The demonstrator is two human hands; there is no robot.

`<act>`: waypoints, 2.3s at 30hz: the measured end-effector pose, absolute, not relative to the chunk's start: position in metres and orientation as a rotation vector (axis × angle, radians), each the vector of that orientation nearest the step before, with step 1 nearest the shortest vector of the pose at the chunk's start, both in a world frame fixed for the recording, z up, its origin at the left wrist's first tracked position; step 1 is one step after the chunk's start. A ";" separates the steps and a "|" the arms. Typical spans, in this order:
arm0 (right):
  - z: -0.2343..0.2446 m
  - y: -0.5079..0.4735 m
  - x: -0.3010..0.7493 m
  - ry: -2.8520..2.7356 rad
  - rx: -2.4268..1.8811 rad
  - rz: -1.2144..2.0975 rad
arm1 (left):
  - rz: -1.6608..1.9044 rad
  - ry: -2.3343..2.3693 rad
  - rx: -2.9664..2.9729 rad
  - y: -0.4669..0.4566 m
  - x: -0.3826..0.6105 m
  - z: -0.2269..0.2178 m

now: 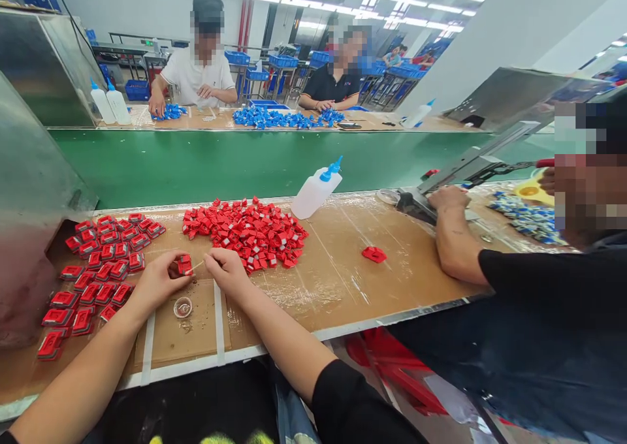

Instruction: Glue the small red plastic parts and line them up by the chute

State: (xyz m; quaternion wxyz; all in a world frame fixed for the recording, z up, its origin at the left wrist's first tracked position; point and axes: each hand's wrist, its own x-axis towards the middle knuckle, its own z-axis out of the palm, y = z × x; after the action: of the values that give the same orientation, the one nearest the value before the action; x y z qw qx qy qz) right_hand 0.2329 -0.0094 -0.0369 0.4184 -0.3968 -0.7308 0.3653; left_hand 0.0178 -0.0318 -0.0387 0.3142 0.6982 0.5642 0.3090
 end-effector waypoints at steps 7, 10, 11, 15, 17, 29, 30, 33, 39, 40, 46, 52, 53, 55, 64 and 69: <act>-0.042 -0.006 0.225 -1.943 -1.069 0.753 | 0.745 1.502 1.920 -0.034 0.024 -0.031; -0.045 -0.006 0.224 -1.979 -1.077 0.706 | 0.738 1.505 1.918 -0.034 0.024 -0.030; -0.046 -0.005 0.225 -1.989 -1.078 0.701 | 0.738 1.507 1.920 -0.035 0.024 -0.030; -0.048 -0.006 0.226 -1.998 -1.076 0.680 | 0.758 1.507 1.923 -0.034 0.023 -0.031; -0.047 -0.006 0.227 -1.994 -1.086 0.671 | 0.760 1.507 1.916 -0.034 0.023 -0.032; -0.044 -0.007 0.228 -2.035 -1.083 0.588 | 0.761 1.534 1.923 -0.034 0.022 -0.033; -0.042 -0.008 0.228 -2.012 -1.086 0.587 | 0.761 1.535 1.923 -0.034 0.022 -0.034; -0.034 -0.014 0.233 -1.969 -1.030 0.589 | 0.799 1.550 1.890 -0.033 0.020 -0.037; -0.023 -0.037 0.236 -2.542 -0.627 0.517 | 0.979 1.650 1.763 -0.027 0.011 -0.044; -0.022 -0.038 0.235 -2.618 -0.603 0.460 | 1.015 1.644 1.729 -0.026 0.010 -0.045; -0.008 0.010 0.224 -2.635 -0.811 0.278 | 1.217 1.578 1.412 -0.023 0.011 -0.040; -0.002 0.101 0.183 -2.689 -1.051 0.083 | 1.281 1.466 1.221 -0.027 0.013 -0.033; -0.003 0.110 0.177 -2.740 -1.035 0.109 | 1.274 1.453 1.232 -0.027 0.013 -0.033; -0.006 0.120 0.170 -2.770 -1.019 0.181 | 1.275 1.438 1.248 -0.028 0.012 -0.034; -0.015 0.061 0.209 -1.785 -0.885 1.220 | 1.235 1.355 1.253 -0.026 0.012 -0.044; -0.030 0.023 0.228 -1.288 -0.809 1.585 | 1.168 1.250 1.267 -0.030 0.021 -0.047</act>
State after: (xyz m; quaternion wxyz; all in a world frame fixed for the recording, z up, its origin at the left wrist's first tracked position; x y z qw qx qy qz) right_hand 0.2278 0.0232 -0.0304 0.4551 -0.3278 -0.5220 0.6426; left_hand 0.0214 -0.0304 -0.0466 0.4850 0.5204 0.5135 0.4799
